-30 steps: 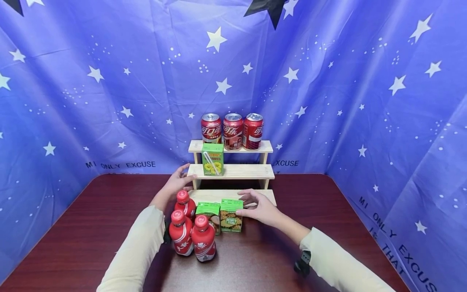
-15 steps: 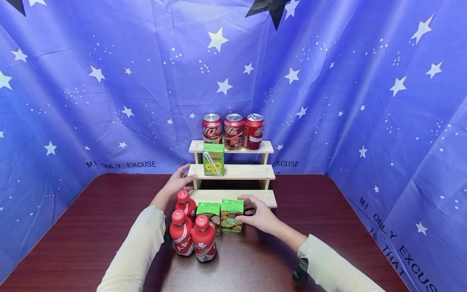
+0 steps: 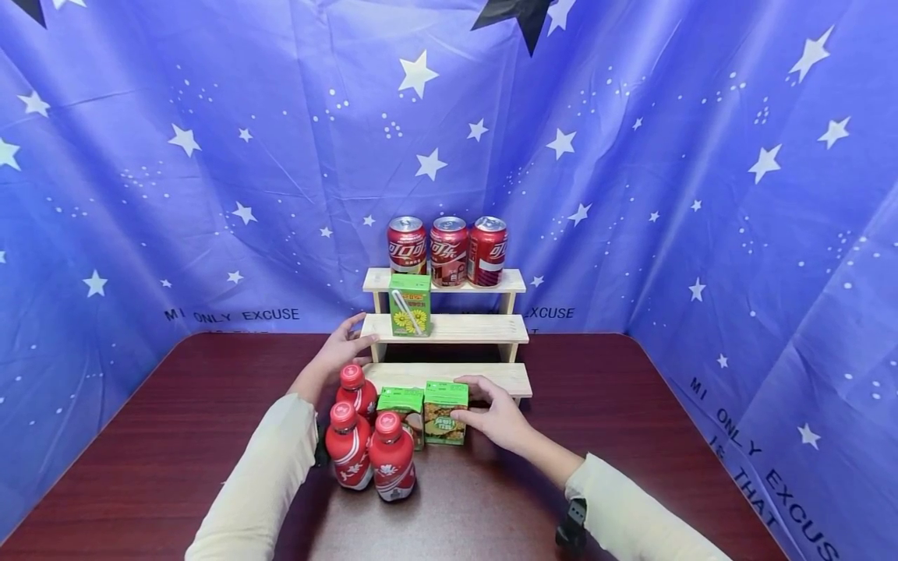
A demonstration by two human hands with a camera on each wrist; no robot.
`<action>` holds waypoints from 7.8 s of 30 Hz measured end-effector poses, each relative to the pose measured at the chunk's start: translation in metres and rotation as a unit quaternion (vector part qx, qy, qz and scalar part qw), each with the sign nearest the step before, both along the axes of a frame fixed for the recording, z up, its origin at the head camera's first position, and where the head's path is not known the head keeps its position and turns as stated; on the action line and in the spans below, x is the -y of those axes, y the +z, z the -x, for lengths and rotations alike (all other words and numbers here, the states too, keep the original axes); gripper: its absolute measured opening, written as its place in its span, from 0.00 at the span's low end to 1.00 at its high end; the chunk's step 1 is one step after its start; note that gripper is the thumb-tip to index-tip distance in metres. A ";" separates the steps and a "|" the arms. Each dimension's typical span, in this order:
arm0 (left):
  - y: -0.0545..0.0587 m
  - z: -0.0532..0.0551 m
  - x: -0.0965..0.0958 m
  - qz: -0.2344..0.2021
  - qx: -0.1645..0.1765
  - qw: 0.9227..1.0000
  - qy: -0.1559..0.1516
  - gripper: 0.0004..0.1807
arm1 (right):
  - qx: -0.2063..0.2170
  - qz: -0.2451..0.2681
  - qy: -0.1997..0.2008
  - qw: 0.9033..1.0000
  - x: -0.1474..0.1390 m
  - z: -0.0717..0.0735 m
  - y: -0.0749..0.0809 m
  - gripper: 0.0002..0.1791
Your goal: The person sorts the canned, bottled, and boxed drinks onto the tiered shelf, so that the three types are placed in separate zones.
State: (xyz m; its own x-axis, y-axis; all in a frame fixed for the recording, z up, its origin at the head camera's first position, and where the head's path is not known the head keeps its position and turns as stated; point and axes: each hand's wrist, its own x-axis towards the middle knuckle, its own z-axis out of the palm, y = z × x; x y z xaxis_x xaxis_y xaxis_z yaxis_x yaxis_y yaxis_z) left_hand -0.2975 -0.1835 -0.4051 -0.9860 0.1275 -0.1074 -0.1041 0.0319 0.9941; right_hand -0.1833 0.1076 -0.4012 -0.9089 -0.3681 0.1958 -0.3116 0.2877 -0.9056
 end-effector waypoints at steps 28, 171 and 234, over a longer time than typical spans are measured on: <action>0.000 0.000 -0.001 0.009 0.005 1.000 0.008 0.39 | -0.009 0.036 -0.009 0.999 -0.015 0.016 -0.009 0.30; -0.003 0.003 0.003 0.012 -0.004 1.000 -0.003 0.39 | -0.047 0.050 -0.098 0.993 -0.015 0.065 0.043 0.25; 0.000 0.000 0.001 0.004 -0.001 1.000 -0.002 0.39 | 0.000 0.058 0.032 0.998 0.061 -0.012 -0.005 0.26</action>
